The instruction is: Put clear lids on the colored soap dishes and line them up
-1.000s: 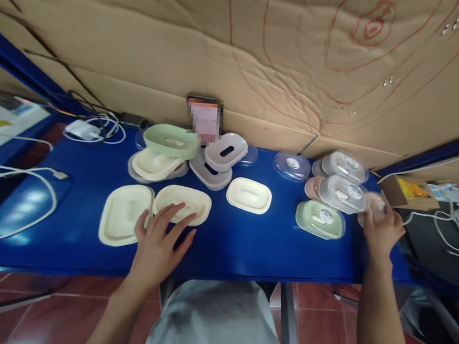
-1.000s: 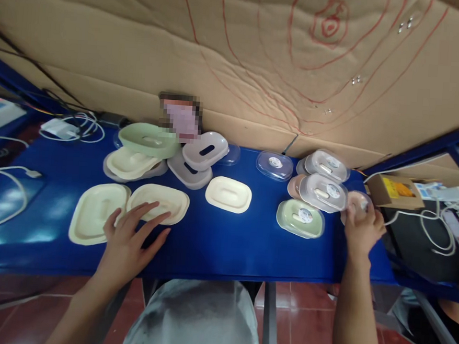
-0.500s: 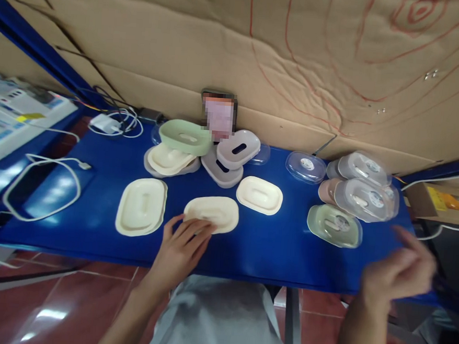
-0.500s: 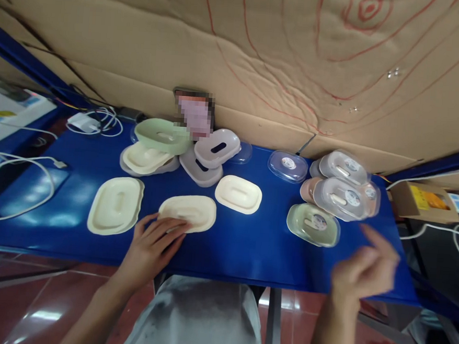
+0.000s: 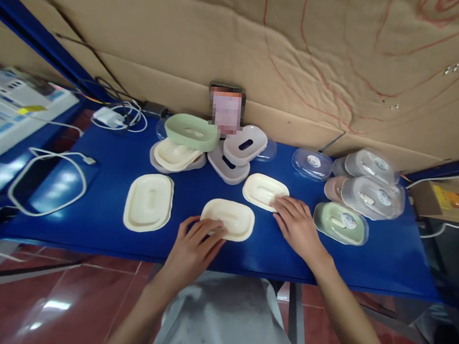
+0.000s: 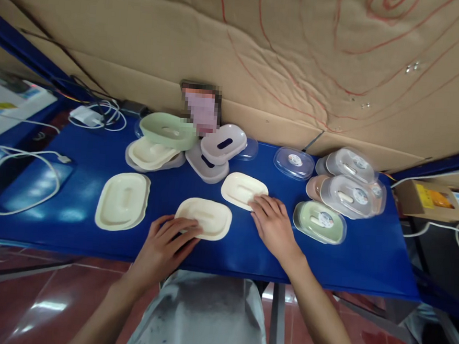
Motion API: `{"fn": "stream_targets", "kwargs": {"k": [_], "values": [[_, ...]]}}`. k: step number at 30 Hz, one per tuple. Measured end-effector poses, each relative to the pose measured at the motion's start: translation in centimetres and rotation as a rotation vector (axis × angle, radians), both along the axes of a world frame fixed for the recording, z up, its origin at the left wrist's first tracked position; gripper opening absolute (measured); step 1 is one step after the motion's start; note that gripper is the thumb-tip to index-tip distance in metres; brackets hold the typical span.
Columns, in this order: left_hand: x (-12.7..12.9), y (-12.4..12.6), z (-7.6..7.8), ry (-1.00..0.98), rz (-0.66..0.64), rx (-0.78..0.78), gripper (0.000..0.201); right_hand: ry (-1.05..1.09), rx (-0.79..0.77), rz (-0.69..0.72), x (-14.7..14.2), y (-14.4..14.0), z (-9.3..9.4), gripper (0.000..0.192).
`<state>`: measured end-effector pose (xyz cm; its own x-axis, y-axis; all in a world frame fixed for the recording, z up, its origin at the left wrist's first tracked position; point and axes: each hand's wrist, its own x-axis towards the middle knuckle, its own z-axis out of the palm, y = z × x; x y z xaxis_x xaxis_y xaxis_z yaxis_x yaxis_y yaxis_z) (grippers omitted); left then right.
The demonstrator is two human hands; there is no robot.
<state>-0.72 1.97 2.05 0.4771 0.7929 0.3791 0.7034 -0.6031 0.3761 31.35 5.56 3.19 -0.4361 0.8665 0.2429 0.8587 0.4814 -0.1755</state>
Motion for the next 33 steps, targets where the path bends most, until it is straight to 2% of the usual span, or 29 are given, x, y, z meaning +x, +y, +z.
{"fn": "stream_targets", "kwargs": {"k": [4, 7, 9, 12, 14, 16, 18, 21, 23, 25, 28, 33], "values": [[-1.7, 0.6, -0.1, 0.021, 0.182, 0.068, 0.018, 0.028, -0.093, 0.057, 0.6, 0.0, 1.4, 0.026], [-1.5, 0.5, 0.0, -0.014, 0.260, 0.101, 0.024, 0.063, -0.137, 0.114, 0.2, 1.9, 2.6, 0.027], [0.0, 0.5, 0.3, -0.041, 0.205, 0.077, 0.031, 0.066, -0.076, 0.109, -1.2, 4.7, 3.1, 0.036], [3.7, 1.0, 0.8, -0.006, 0.037, 0.012, 0.039, 0.005, 0.040, 0.054, -4.2, 10.4, 3.3, 0.051], [6.0, 1.7, 0.8, 0.051, -0.011, -0.008, 0.041, -0.042, 0.040, 0.058, -6.0, 13.5, 3.3, 0.049], [7.3, 2.3, 0.6, 0.071, -0.033, -0.002, 0.035, -0.071, 0.033, 0.070, -6.8, 14.4, 3.6, 0.039], [7.2, 2.3, 0.2, 0.057, -0.050, 0.022, 0.029, -0.071, 0.077, 0.049, -6.6, 12.7, 4.0, 0.033], [5.6, 1.4, -0.1, 0.013, -0.027, 0.046, 0.034, -0.052, 0.176, -0.003, -5.1, 6.2, 4.3, 0.036], [4.3, 0.8, 0.0, -0.016, 0.037, 0.046, 0.041, -0.063, 0.147, 0.022, -4.1, 1.6, 3.7, 0.040], [3.5, 0.7, 0.2, -0.024, 0.086, 0.048, 0.048, -0.066, 0.069, 0.066, -3.7, -1.9, 2.8, 0.046], [3.0, 1.3, 0.3, 0.026, 0.051, 0.055, 0.047, -0.065, -0.020, 0.108, -3.9, -4.0, 1.1, 0.047], [3.1, 2.3, -0.1, 0.078, -0.072, 0.039, 0.030, -0.081, -0.053, 0.131, -4.4, -4.3, -0.4, 0.052]]}}
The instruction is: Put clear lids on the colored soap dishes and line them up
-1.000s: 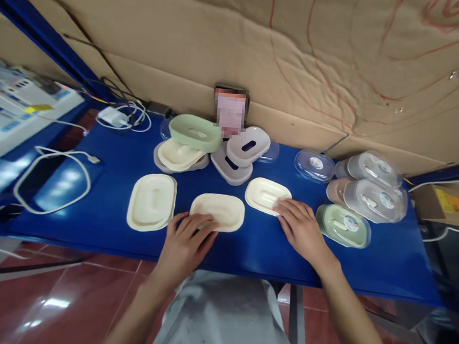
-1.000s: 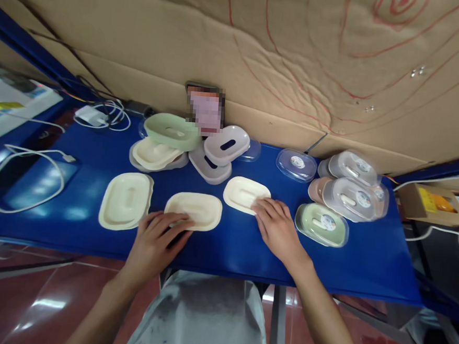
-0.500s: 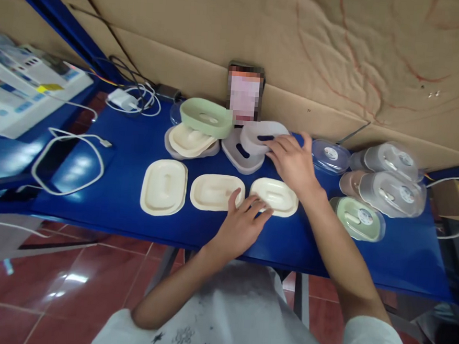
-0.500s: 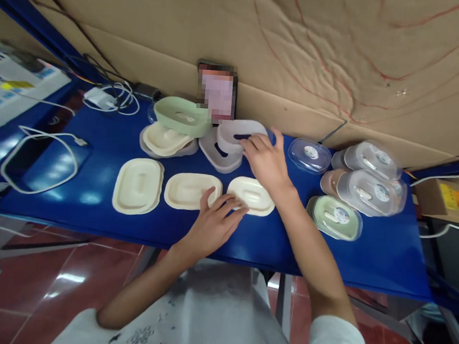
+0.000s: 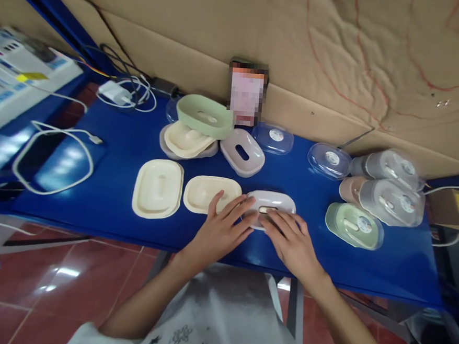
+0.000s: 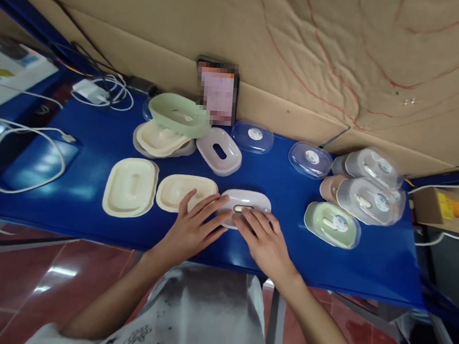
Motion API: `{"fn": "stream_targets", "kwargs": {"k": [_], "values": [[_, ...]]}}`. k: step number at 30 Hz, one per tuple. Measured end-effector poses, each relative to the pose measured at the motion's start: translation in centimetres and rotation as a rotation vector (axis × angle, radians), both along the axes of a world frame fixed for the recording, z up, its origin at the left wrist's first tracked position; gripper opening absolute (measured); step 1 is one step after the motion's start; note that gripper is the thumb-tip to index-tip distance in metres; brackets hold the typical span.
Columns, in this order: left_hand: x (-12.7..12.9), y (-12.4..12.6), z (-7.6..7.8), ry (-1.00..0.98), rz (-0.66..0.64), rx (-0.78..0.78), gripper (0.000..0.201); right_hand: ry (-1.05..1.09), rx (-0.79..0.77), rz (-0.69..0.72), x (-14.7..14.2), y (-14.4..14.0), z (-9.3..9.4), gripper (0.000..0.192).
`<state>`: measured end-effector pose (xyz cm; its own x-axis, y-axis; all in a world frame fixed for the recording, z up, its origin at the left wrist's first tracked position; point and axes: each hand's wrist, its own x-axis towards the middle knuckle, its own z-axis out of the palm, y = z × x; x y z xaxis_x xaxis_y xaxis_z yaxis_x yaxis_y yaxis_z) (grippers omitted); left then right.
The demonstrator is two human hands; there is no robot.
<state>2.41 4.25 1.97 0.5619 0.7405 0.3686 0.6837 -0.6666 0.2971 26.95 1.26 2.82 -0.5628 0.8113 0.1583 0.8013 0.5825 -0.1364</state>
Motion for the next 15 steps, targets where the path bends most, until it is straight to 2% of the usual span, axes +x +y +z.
{"fn": "stream_targets", "kwargs": {"k": [3, 5, 7, 8, 9, 11, 13, 15], "values": [[0.0, 0.1, -0.3, -0.025, 0.009, -0.003, 0.029, 0.025, 0.018, 0.059, 0.3, 0.6, 0.5, 0.048], [0.0, 0.1, -0.4, -0.049, 0.023, -0.003, 0.027, 0.060, 0.024, 0.069, 1.1, 2.3, 1.2, 0.041], [0.0, 0.1, -0.4, -0.070, 0.026, -0.007, 0.025, 0.071, 0.066, -0.075, 2.5, 5.3, 1.9, 0.040], [0.0, 0.2, -0.4, -0.079, 0.026, -0.008, 0.024, 0.059, 0.107, -0.219, 3.2, 7.0, 2.1, 0.042], [0.0, 0.2, -0.4, -0.087, 0.025, -0.006, 0.024, 0.049, 0.144, -0.340, 4.0, 8.8, 2.1, 0.046], [0.0, 0.3, -0.3, -0.101, 0.021, -0.001, 0.023, 0.047, 0.186, -0.487, 5.4, 11.8, 1.6, 0.053], [-0.1, 0.3, -0.3, -0.107, 0.016, -0.003, 0.024, 0.049, 0.184, -0.528, 6.4, 13.7, 0.7, 0.056], [-0.2, 0.2, -0.2, -0.111, 0.012, -0.012, 0.023, 0.046, 0.163, -0.518, 6.9, 14.3, 0.1, 0.060]]}}
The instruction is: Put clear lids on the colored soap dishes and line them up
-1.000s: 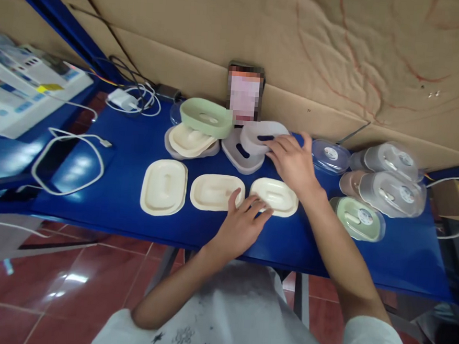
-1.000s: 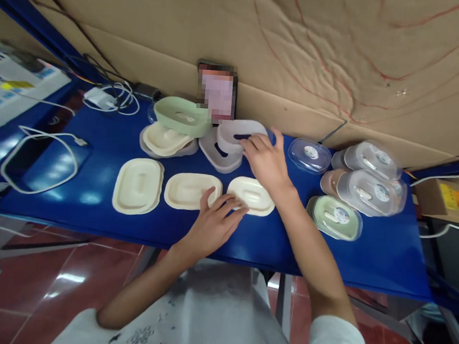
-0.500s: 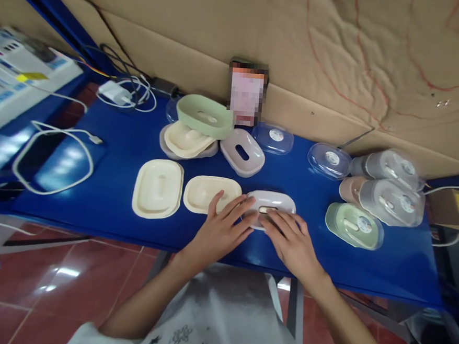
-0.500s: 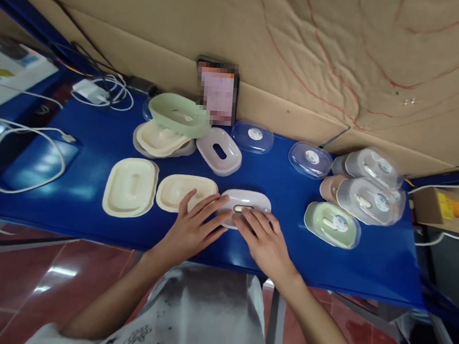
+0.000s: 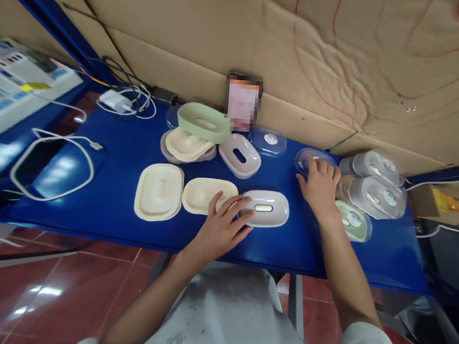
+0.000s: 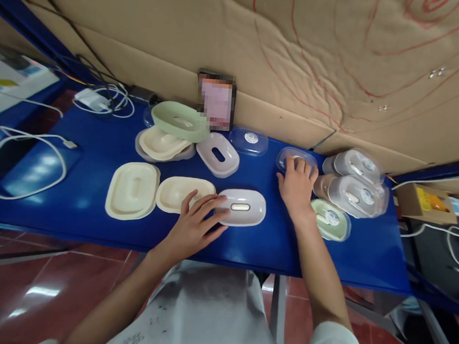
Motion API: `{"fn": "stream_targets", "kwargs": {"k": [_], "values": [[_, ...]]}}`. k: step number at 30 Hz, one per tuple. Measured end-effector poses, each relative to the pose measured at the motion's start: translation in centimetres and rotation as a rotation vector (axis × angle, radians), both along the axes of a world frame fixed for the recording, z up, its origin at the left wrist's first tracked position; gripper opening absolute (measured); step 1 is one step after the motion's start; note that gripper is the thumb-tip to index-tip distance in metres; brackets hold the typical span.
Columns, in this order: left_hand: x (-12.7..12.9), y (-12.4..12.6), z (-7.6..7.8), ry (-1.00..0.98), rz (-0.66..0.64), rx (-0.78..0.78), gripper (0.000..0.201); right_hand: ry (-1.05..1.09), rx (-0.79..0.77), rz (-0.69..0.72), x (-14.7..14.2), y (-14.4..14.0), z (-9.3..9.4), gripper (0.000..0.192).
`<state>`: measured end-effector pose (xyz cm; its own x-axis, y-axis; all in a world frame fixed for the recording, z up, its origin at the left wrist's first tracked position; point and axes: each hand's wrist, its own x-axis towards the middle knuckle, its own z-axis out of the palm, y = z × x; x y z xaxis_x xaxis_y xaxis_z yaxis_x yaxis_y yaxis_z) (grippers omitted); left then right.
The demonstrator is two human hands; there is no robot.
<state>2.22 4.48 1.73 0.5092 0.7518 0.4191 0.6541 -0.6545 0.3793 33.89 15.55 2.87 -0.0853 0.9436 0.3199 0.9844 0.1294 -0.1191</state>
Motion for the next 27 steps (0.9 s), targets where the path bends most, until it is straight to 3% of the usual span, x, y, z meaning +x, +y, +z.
{"fn": "stream_targets", "kwargs": {"k": [4, 8, 11, 16, 20, 25, 27], "values": [[-0.1, 0.0, 0.0, -0.019, -0.010, -0.020, 0.022, 0.027, -0.036, 0.020, 0.6, -0.7, 0.2, 0.077], [-0.2, 0.2, -0.1, -0.060, -0.010, -0.044, 0.024, 0.092, -0.031, 0.068, -0.3, -3.2, 1.6, 0.070], [-0.3, 0.3, -0.3, -0.065, 0.004, -0.043, 0.046, 0.148, -0.012, 0.160, -2.5, -7.0, 2.0, 0.065], [-0.4, 0.4, -0.8, -0.082, 0.007, -0.051, 0.079, 0.141, 0.006, 0.371, -6.4, -12.7, 1.3, 0.081], [-0.4, 0.4, -1.0, -0.070, -0.003, -0.063, 0.082, 0.064, -0.028, 0.432, -7.2, -12.9, 1.0, 0.082], [-0.4, 0.3, -0.8, -0.054, 0.015, -0.052, 0.078, 0.084, 0.152, 0.250, -6.2, -11.9, 1.7, 0.078], [-0.4, 0.2, -0.7, -0.041, 0.012, -0.056, 0.072, 0.140, 0.180, 0.252, -6.3, -12.7, 2.0, 0.075]]}}
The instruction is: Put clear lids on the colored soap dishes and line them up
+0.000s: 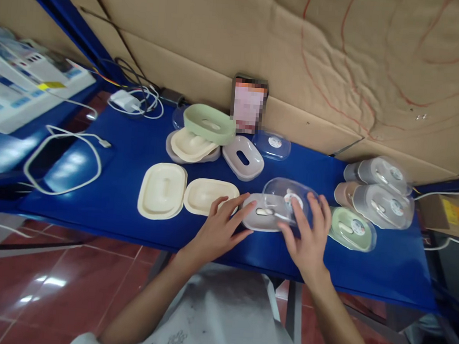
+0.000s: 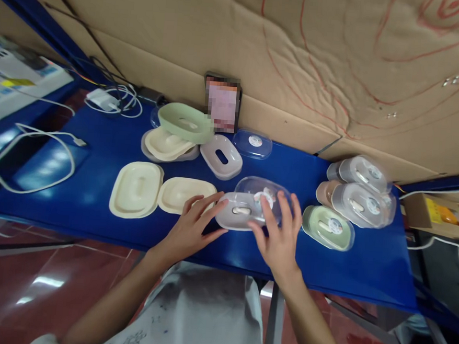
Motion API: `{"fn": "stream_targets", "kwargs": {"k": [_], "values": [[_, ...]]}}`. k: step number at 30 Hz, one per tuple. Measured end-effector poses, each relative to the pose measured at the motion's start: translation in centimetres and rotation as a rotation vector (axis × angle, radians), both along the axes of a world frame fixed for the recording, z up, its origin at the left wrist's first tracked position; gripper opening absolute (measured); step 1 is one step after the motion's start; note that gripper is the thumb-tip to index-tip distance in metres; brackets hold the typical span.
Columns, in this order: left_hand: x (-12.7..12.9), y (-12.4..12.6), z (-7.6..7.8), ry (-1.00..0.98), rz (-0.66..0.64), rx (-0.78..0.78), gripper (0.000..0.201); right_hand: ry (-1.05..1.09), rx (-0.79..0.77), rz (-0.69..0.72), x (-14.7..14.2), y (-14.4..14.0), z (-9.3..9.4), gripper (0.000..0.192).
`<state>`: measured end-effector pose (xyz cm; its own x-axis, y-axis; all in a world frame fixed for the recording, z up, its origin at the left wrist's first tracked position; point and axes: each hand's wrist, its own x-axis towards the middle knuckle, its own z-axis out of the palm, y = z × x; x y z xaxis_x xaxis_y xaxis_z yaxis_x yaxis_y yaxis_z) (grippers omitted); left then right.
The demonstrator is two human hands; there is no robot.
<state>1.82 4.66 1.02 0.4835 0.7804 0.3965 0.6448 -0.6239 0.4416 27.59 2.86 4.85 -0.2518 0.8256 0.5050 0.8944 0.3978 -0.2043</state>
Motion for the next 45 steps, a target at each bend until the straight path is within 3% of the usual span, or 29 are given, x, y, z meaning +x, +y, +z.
{"fn": "stream_targets", "kwargs": {"k": [4, 7, 12, 16, 20, 25, 28, 32, 38, 45], "values": [[0.0, -0.1, -0.1, -0.013, 0.002, -0.038, 0.069, 0.103, -0.145, 0.156, -0.9, -2.6, -0.3, 0.071], [0.0, 0.0, -0.3, -0.058, 0.006, -0.061, 0.066, 0.116, -0.169, 0.141, -1.1, -3.2, -1.1, 0.070], [0.1, 0.0, -0.6, -0.166, 0.026, -0.086, 0.062, 0.100, -0.145, 0.149, 0.1, -1.6, -2.1, 0.070], [0.2, -0.1, -0.6, -0.139, 0.046, -0.119, 0.065, 0.051, -0.094, 0.202, 1.4, -0.2, -2.1, 0.074], [0.1, -0.3, -0.4, -0.086, 0.039, -0.058, 0.070, -0.004, -0.089, 0.268, 2.7, 0.1, -1.8, 0.073], [0.5, -0.1, 0.8, 0.058, 0.018, 0.038, 0.058, 0.061, -0.223, 0.224, 3.9, 0.6, -1.9, 0.067], [1.3, 0.4, 1.7, 0.099, 0.014, 0.041, 0.062, 0.081, -0.307, 0.203, 4.2, 1.2, -2.0, 0.069], [2.3, 0.7, 2.0, 0.047, -0.033, 0.046, 0.065, 0.008, -0.240, 0.298, 3.8, 1.4, -1.8, 0.070], [1.2, -0.5, 0.3, -0.012, -0.052, -0.027, 0.056, -0.155, -0.160, 0.375, 2.3, 0.3, -1.9, 0.072], [1.0, -0.7, 1.1, -0.064, -0.066, -0.017, 0.054, 0.012, -0.180, 0.351, 3.1, 0.0, -2.6, 0.074]]}}
